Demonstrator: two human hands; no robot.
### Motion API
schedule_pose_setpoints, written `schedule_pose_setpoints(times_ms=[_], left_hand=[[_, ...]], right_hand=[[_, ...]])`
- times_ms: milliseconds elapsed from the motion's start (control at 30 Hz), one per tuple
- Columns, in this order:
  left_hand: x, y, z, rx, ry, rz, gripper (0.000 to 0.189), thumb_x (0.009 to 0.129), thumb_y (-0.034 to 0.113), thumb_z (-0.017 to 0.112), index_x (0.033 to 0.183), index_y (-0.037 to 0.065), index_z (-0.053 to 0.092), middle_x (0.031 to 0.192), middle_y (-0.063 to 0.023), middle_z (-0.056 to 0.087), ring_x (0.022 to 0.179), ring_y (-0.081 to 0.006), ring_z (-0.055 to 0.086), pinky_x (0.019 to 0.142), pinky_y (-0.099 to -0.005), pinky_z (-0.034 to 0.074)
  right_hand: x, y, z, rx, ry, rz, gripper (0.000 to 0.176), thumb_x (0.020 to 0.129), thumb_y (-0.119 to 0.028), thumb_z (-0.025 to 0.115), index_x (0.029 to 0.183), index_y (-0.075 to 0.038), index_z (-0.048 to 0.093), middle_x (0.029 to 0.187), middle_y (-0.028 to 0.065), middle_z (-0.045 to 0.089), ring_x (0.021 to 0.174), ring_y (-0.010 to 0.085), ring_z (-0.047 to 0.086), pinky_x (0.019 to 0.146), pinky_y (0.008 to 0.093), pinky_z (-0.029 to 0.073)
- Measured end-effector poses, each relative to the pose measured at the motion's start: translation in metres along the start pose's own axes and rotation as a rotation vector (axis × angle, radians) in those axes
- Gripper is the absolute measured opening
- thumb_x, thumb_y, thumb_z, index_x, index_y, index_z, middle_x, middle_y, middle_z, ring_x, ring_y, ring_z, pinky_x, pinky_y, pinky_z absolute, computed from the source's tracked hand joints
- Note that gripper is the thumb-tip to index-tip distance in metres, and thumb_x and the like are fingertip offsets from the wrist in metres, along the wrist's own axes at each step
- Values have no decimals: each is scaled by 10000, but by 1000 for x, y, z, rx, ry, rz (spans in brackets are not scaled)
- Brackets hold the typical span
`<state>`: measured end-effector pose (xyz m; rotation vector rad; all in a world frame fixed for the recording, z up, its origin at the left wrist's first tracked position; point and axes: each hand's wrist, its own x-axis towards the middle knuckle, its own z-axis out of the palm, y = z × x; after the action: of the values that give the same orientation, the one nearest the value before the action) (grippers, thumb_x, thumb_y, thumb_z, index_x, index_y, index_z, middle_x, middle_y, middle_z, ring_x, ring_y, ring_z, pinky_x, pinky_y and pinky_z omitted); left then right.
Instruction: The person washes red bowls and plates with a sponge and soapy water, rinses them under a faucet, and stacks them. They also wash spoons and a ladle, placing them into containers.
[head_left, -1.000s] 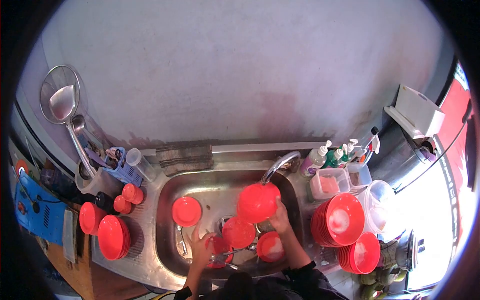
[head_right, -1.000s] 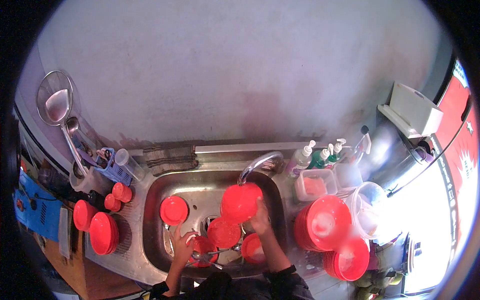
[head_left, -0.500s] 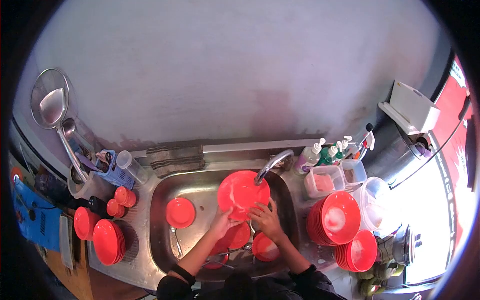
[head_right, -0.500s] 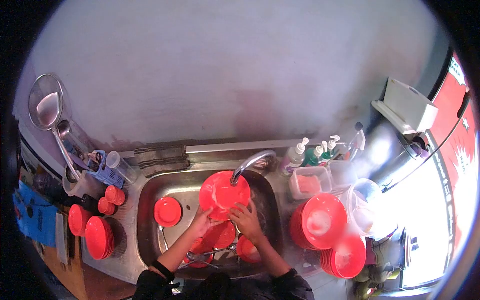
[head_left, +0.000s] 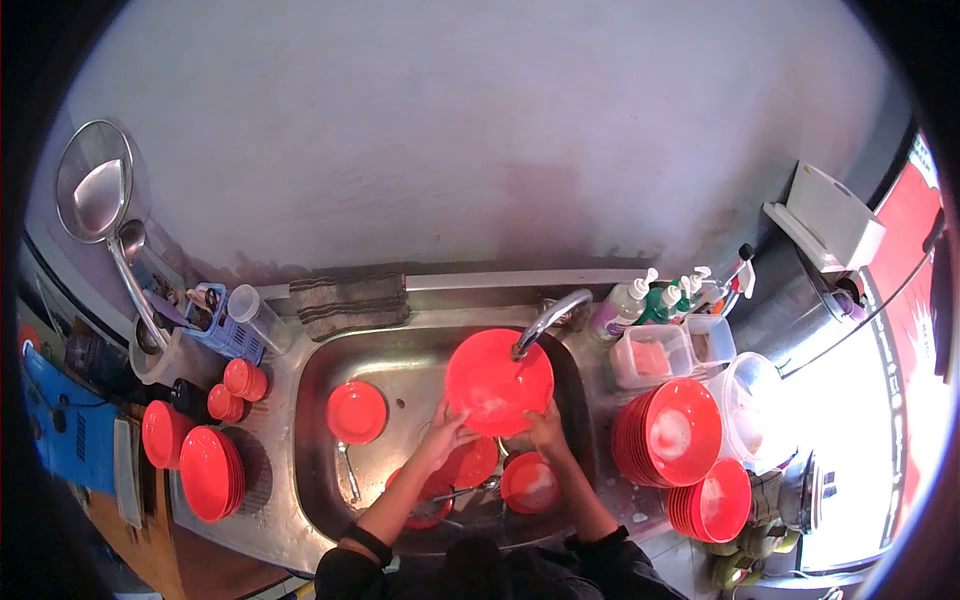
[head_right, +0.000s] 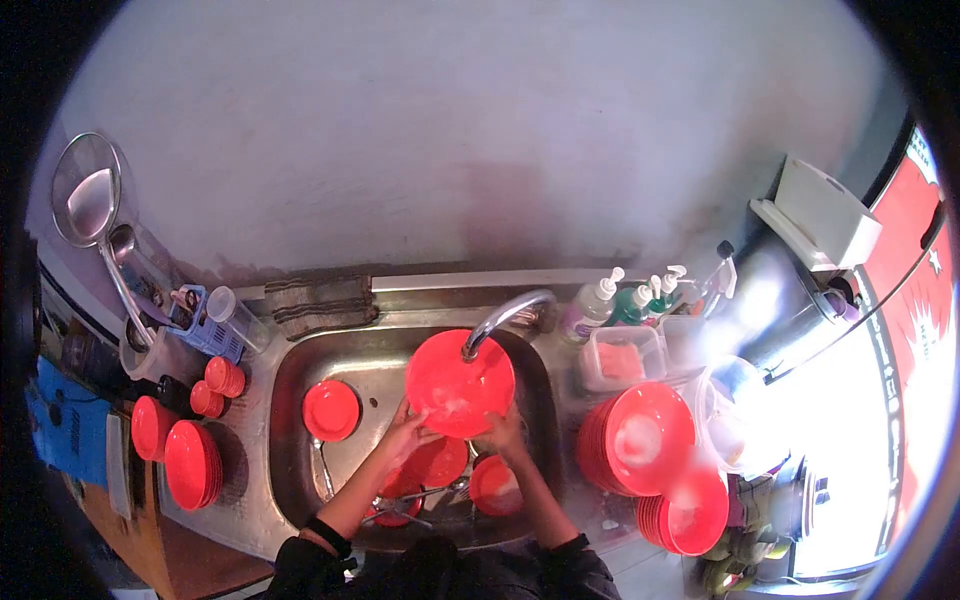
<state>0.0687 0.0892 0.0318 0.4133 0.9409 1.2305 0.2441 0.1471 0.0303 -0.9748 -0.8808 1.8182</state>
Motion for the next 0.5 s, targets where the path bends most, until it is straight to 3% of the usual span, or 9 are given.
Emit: schedule_pose_setpoints(times_ms=[100,233,300,433,500], left_hand=[[-12,12,4,68,18,31,457,804,306,428,1197,178,233,1166,-84,368,940,-244,492,777,-400,393],[-18,4,-8,-71,148,45,473,794,415,384,1164,133,298,1170,-79,375,954,-240,476,798,-378,351],[-18,-10,-23,-100,285,-29,480,791,441,358,1141,114,327,1155,-83,396,968,-237,457,830,-379,309],[-36,-13,-24,-136,329,-52,460,796,423,357,1132,109,338,1123,-86,423,967,-239,456,858,-383,277],[-38,-15,-30,-66,360,-76,449,798,411,354,1127,106,341,1102,-95,433,956,-238,463,854,-386,285]], right_hand=[[4,1,7,134,165,24,460,748,-4,388,1172,-100,236,1110,125,396,889,329,499,574,446,503],[5,3,8,50,109,91,463,735,-4,398,1165,-95,253,1093,126,410,855,334,515,594,451,502],[3,0,-2,-67,-30,316,468,727,-8,405,1165,-94,264,1077,129,425,838,339,522,600,457,501],[-5,-1,-24,-68,-266,136,478,721,-10,410,1169,-99,268,1066,133,435,829,336,529,596,461,499],[8,-6,-24,-95,79,145,491,716,-21,424,1173,-95,261,1049,135,447,810,329,538,586,458,501]])
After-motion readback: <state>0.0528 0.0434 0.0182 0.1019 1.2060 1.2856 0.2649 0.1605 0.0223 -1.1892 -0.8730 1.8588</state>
